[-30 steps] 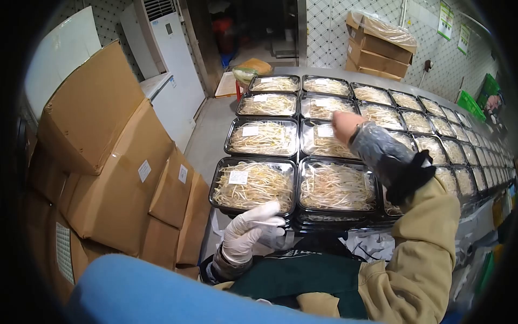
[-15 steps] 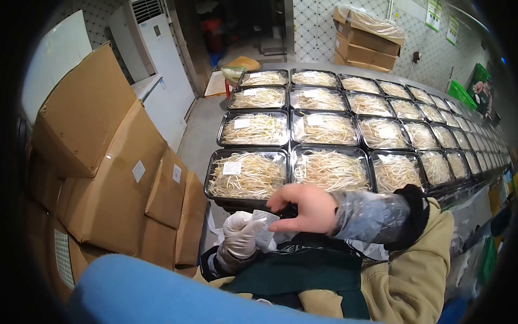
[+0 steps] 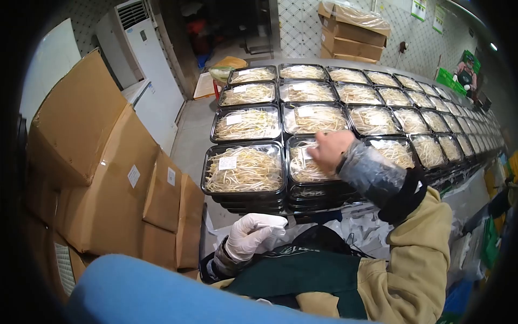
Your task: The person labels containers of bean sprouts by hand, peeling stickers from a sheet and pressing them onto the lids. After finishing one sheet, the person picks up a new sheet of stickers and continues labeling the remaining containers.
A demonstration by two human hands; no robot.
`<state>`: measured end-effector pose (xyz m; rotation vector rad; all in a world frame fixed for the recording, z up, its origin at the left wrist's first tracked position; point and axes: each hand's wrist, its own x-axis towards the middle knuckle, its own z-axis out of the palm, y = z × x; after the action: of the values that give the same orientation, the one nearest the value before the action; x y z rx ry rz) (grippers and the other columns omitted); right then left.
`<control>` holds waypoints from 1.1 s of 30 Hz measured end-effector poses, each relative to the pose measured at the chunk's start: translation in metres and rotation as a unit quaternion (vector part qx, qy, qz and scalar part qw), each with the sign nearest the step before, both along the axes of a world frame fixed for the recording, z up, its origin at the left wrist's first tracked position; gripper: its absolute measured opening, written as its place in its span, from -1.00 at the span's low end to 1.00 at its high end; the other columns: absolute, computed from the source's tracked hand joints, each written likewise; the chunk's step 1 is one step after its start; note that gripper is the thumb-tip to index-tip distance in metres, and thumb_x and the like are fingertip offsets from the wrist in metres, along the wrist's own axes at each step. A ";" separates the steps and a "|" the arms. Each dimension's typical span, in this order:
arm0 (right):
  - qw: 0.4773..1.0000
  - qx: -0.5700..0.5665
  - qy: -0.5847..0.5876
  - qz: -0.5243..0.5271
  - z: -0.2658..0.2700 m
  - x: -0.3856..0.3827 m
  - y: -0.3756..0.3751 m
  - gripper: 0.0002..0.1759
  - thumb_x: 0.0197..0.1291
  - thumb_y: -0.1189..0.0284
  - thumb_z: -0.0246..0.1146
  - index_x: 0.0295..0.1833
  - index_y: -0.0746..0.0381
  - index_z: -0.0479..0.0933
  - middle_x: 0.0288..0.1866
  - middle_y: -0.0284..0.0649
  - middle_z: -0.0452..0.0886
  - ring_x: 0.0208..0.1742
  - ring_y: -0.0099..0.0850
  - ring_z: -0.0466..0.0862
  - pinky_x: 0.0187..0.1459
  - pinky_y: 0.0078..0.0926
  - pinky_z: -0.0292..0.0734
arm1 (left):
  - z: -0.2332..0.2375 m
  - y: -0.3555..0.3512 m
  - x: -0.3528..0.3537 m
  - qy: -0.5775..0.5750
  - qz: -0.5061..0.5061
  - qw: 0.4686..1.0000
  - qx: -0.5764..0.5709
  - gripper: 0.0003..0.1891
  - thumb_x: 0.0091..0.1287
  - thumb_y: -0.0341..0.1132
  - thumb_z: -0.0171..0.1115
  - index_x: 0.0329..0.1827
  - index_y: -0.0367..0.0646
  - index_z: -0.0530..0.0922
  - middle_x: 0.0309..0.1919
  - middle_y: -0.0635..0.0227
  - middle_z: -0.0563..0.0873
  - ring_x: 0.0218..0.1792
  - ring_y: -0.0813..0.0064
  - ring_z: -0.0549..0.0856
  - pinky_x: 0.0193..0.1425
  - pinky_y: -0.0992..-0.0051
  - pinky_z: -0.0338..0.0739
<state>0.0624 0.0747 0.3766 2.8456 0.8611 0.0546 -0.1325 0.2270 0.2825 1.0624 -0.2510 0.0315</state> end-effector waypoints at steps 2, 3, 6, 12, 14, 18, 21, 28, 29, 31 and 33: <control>0.997 -0.020 -0.059 -0.040 -0.005 0.023 -0.025 -0.75 0.02 0.30 0.04 -0.33 0.27 0.42 -0.52 -0.09 0.55 -0.43 -0.26 0.59 -0.40 -0.40 0.46 | 0.001 0.003 0.003 -0.023 -0.009 0.999 0.024 -0.73 0.18 -0.57 0.02 -0.03 -0.34 0.39 -0.28 0.23 0.60 -0.36 0.59 0.57 -0.31 0.70 0.44; 0.997 0.021 -0.071 -0.028 -0.004 0.021 -0.035 -0.76 0.00 0.31 0.08 -0.33 0.28 0.42 -0.52 -0.10 0.55 -0.43 -0.25 0.58 -0.40 -0.39 0.47 | 0.005 -0.002 0.004 0.005 0.001 1.000 -0.020 -0.75 0.17 -0.57 0.03 -0.06 -0.35 0.42 -0.27 0.21 0.60 -0.37 0.57 0.57 -0.32 0.70 0.44; 0.955 0.244 0.158 0.051 0.013 -0.031 -0.034 -0.69 -0.07 0.29 0.22 -0.32 0.31 0.43 -0.50 -0.12 0.54 -0.40 -0.24 0.56 -0.36 -0.41 0.46 | 0.017 -0.007 0.007 0.168 -0.027 0.980 -0.102 -0.80 0.18 -0.55 0.03 -0.13 -0.37 0.47 -0.28 0.20 0.60 -0.38 0.56 0.58 -0.33 0.69 0.45; 0.780 0.484 0.321 0.233 -0.034 -0.099 -0.033 -0.78 -0.09 0.36 0.28 -0.34 0.24 0.50 -0.49 -0.21 0.52 -0.42 -0.39 0.54 -0.36 -0.53 0.43 | -0.008 -0.041 0.006 0.039 0.088 0.985 -0.141 -0.94 0.13 -0.53 0.09 -0.37 -0.31 0.52 -0.47 0.23 0.62 -0.46 0.46 0.61 -0.37 0.58 0.52; 0.772 0.516 0.265 0.260 -0.024 -0.084 -0.062 -0.90 -0.06 0.47 0.24 -0.39 0.25 0.51 -0.50 -0.23 0.52 -0.47 -0.44 0.53 -0.40 -0.60 0.44 | -0.009 -0.050 0.010 0.034 0.067 0.994 0.076 -0.91 0.12 -0.56 0.10 -0.32 -0.31 0.51 -0.42 0.21 0.62 -0.41 0.47 0.61 -0.32 0.59 0.51; 0.837 0.446 0.278 0.154 0.005 -0.030 -0.149 -0.72 -0.13 0.39 0.32 -0.29 0.30 0.48 -0.47 -0.21 0.53 -0.43 -0.44 0.55 -0.38 -0.57 0.45 | 0.001 -0.116 0.035 0.048 0.059 0.996 -0.037 -0.84 0.14 -0.57 0.07 -0.21 -0.34 0.47 -0.25 0.17 0.59 -0.37 0.53 0.59 -0.27 0.61 0.49; 0.824 0.428 0.248 0.275 -0.006 -0.036 -0.174 -0.65 -0.20 0.31 0.36 -0.30 0.27 0.48 -0.50 -0.23 0.51 -0.39 -0.37 0.53 -0.31 -0.52 0.43 | 0.015 -0.177 0.067 0.038 0.091 0.992 -0.081 -0.55 0.15 -0.53 0.08 0.12 -0.32 0.21 -0.31 0.24 0.58 -0.40 0.63 0.57 -0.28 0.70 0.45; 0.824 0.480 0.219 0.207 0.007 0.026 -0.244 -0.92 -0.08 0.50 0.22 -0.46 0.28 0.47 -0.56 -0.22 0.49 -0.50 -0.45 0.52 -0.43 -0.53 0.42 | 0.018 -0.243 0.095 0.079 -0.025 0.996 0.026 -0.77 0.11 -0.53 0.10 -0.14 -0.29 0.48 -0.46 0.34 0.59 -0.59 0.72 0.48 -0.59 0.76 0.32; 0.827 0.462 0.237 0.215 0.012 0.049 -0.245 -0.85 -0.05 0.45 0.21 -0.44 0.30 0.43 -0.57 -0.21 0.47 -0.52 -0.47 0.50 -0.45 -0.53 0.41 | 0.012 -0.246 0.095 0.110 -0.011 0.994 0.011 -0.78 0.12 -0.52 0.09 -0.15 -0.29 0.48 -0.44 0.31 0.60 -0.57 0.69 0.49 -0.56 0.76 0.34; 0.883 0.365 0.225 0.190 0.019 0.068 -0.232 -0.78 -0.01 0.35 0.18 -0.44 0.29 0.38 -0.56 -0.16 0.47 -0.52 -0.35 0.49 -0.45 -0.44 0.39 | 0.006 -0.256 0.093 0.145 0.009 0.989 -0.002 -0.80 0.14 -0.51 0.08 -0.15 -0.30 0.48 -0.41 0.28 0.60 -0.55 0.67 0.50 -0.53 0.75 0.36; 0.915 0.291 0.151 0.234 0.000 0.075 -0.211 -0.80 0.00 0.36 0.14 -0.42 0.29 0.38 -0.53 -0.13 0.48 -0.46 -0.27 0.50 -0.40 -0.37 0.39 | 0.004 -0.264 0.094 0.002 0.088 0.996 -0.001 -0.78 0.15 -0.51 0.05 -0.12 -0.31 0.46 -0.34 0.20 0.60 -0.50 0.62 0.52 -0.45 0.73 0.39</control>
<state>0.1373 -0.1364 0.3771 3.1332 1.8607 -0.0902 -0.0384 -0.0374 0.2868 1.0791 -0.1531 0.1870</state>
